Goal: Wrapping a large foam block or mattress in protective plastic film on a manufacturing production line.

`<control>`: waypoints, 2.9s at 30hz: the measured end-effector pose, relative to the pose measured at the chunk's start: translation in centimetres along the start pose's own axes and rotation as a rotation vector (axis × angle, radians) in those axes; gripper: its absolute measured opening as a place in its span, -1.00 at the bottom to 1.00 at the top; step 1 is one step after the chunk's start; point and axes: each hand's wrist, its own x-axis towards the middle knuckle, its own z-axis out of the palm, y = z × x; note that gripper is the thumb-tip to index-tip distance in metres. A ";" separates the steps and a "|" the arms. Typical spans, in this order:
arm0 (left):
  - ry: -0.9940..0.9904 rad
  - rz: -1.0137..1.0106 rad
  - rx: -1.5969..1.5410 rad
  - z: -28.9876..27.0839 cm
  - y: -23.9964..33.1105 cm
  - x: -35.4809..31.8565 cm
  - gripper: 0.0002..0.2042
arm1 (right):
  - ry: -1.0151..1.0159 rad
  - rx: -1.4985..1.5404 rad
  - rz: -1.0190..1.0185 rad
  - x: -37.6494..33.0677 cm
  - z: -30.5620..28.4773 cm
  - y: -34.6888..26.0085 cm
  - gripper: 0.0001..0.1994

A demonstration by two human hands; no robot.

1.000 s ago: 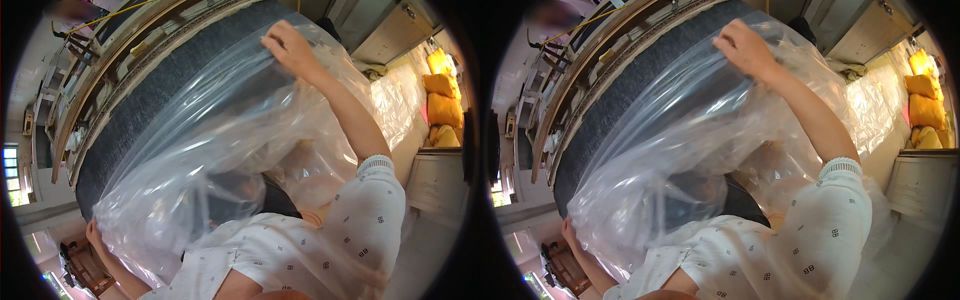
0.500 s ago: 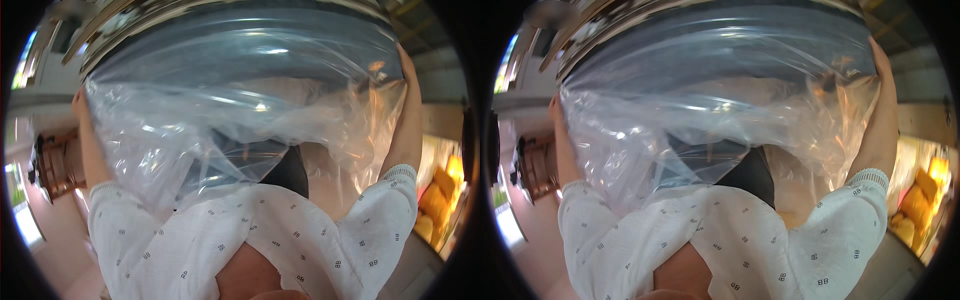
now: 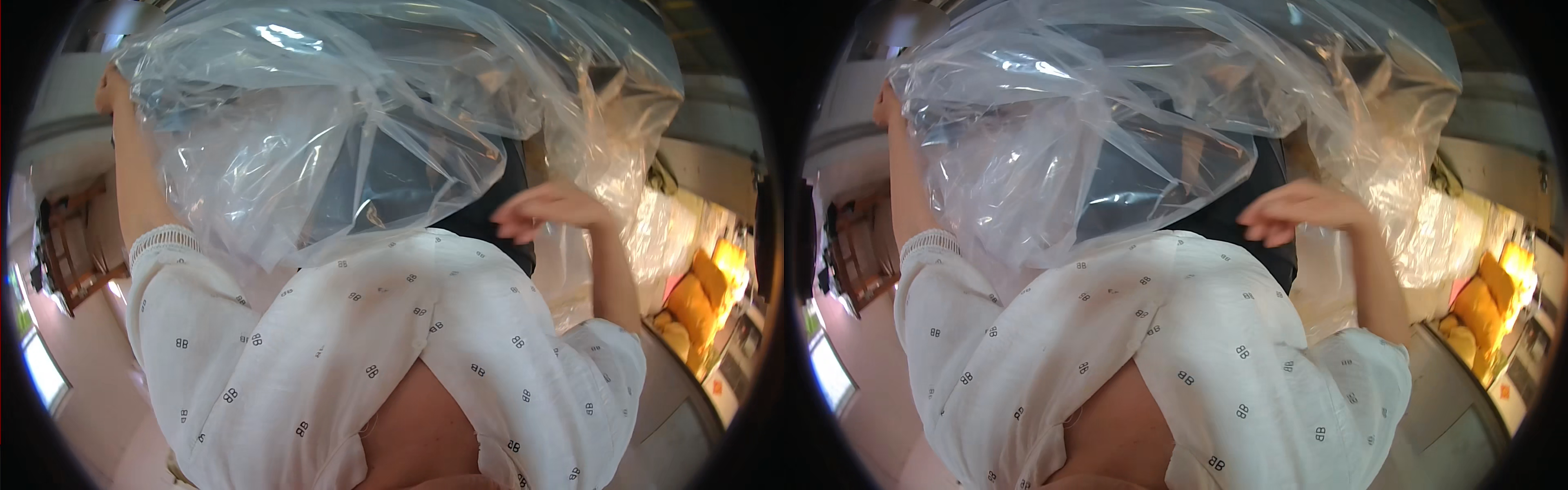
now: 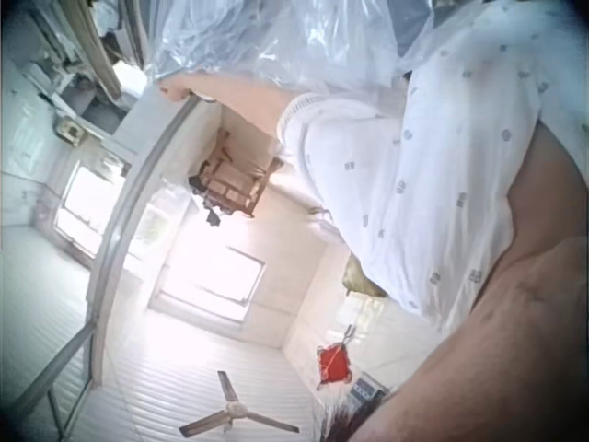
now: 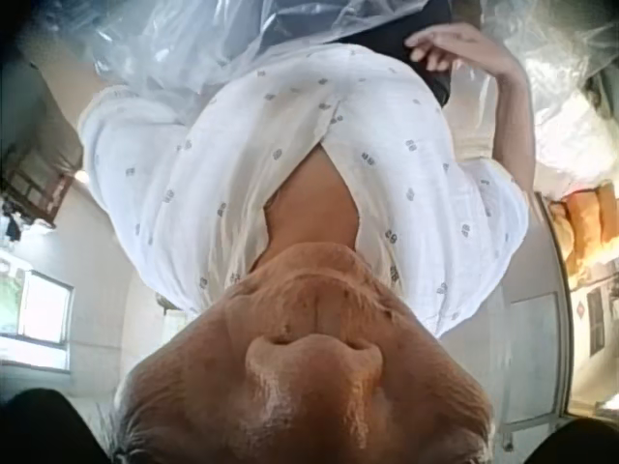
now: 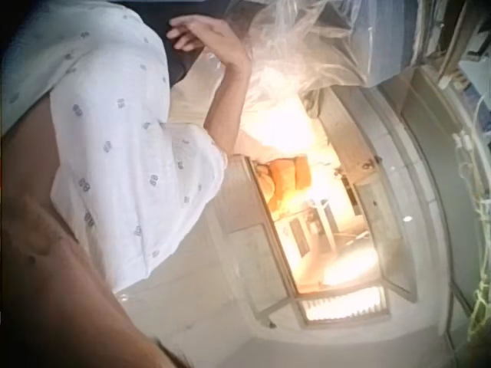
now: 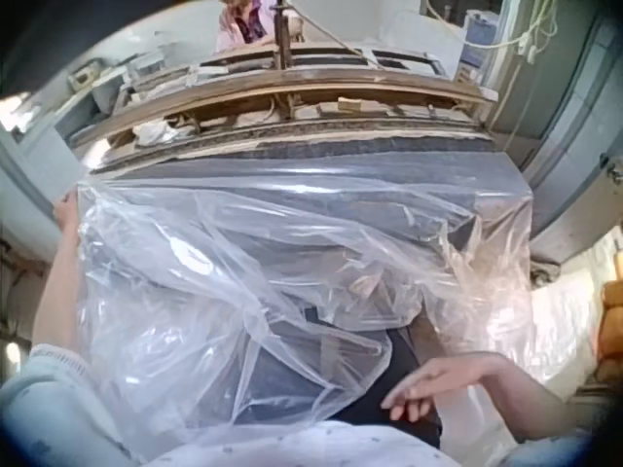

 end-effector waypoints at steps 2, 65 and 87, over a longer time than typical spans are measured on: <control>-0.006 -0.101 -0.007 1.1 1.0 -0.3 -0.56 | 0.092 0.199 -0.285 4.8 3.6 3.7 -0.55; -0.210 -0.168 -0.692 -22.8 -6.3 -9.5 -0.67 | 1.298 -0.123 -0.924 -6.8 -21.1 -15.3 -0.91; -0.317 0.045 -0.455 2.8 12.9 -5.1 -0.64 | 1.947 -0.353 -0.772 -3.8 -38.0 -13.4 -0.79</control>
